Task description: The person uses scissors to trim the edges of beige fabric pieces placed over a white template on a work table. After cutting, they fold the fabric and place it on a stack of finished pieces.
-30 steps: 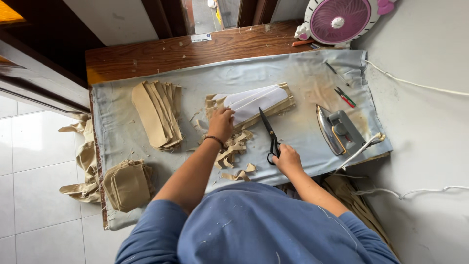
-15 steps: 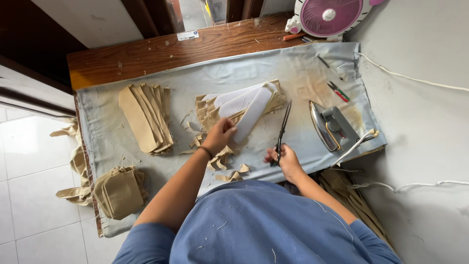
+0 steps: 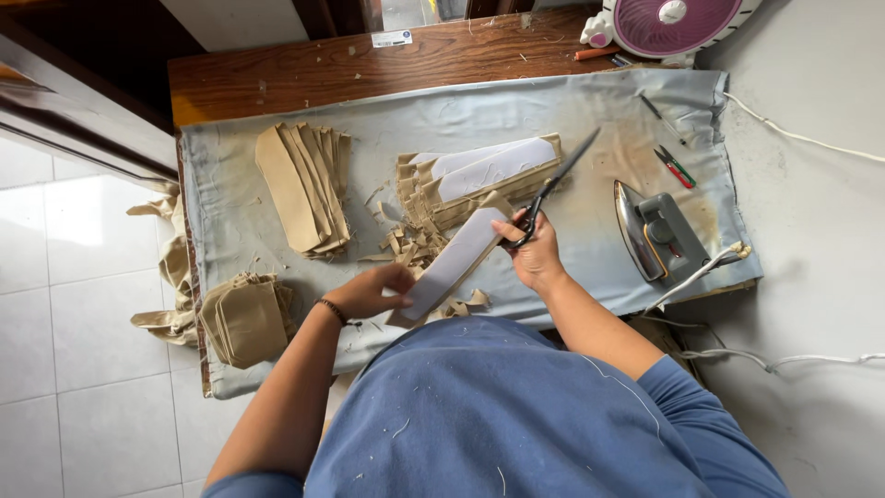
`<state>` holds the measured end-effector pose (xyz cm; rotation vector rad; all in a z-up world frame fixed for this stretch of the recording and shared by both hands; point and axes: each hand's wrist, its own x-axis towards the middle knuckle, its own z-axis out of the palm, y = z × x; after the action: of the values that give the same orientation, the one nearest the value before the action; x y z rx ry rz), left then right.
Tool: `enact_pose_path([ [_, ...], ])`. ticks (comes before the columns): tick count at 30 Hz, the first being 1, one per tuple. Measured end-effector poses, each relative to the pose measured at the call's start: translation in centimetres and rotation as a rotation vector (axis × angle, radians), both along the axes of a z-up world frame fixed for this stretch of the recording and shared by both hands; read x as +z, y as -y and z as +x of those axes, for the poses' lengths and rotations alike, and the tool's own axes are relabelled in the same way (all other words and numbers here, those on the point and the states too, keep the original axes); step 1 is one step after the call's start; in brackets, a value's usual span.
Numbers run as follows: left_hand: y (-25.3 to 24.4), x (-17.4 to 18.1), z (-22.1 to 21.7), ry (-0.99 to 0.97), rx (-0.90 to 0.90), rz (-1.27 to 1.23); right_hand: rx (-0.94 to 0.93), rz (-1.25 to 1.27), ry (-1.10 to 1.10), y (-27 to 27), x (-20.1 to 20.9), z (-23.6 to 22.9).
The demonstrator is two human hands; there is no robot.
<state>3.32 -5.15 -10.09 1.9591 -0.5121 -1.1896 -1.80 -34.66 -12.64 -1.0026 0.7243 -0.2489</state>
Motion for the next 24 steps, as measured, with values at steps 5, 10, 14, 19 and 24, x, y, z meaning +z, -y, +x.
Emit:
enact_pose_path([
  [5, 6.9, -0.1, 1.2, 0.128, 0.285, -0.36, 0.129, -0.081, 0.144, -3.9, 5.5, -0.7],
  [10, 7.3, 0.3, 2.4, 0.091, 0.331, -0.415, 0.153, -0.288, 0.208, -1.7, 7.6, -0.5],
  [14, 7.1, 7.0, 1.1, -0.017, 0.34, -0.453, 0.262, -0.427, 0.217, -0.5, 7.9, -0.9],
  [19, 6.9, 7.2, 1.3, -0.065, 0.432, -0.518, 0.339, -0.525, 0.22, -1.2, 6.8, -2.0],
  [24, 5.0, 9.4, 1.4, -0.173, 0.558, -0.599, 0.673, -0.394, 0.1, 3.6, 5.2, -6.1],
])
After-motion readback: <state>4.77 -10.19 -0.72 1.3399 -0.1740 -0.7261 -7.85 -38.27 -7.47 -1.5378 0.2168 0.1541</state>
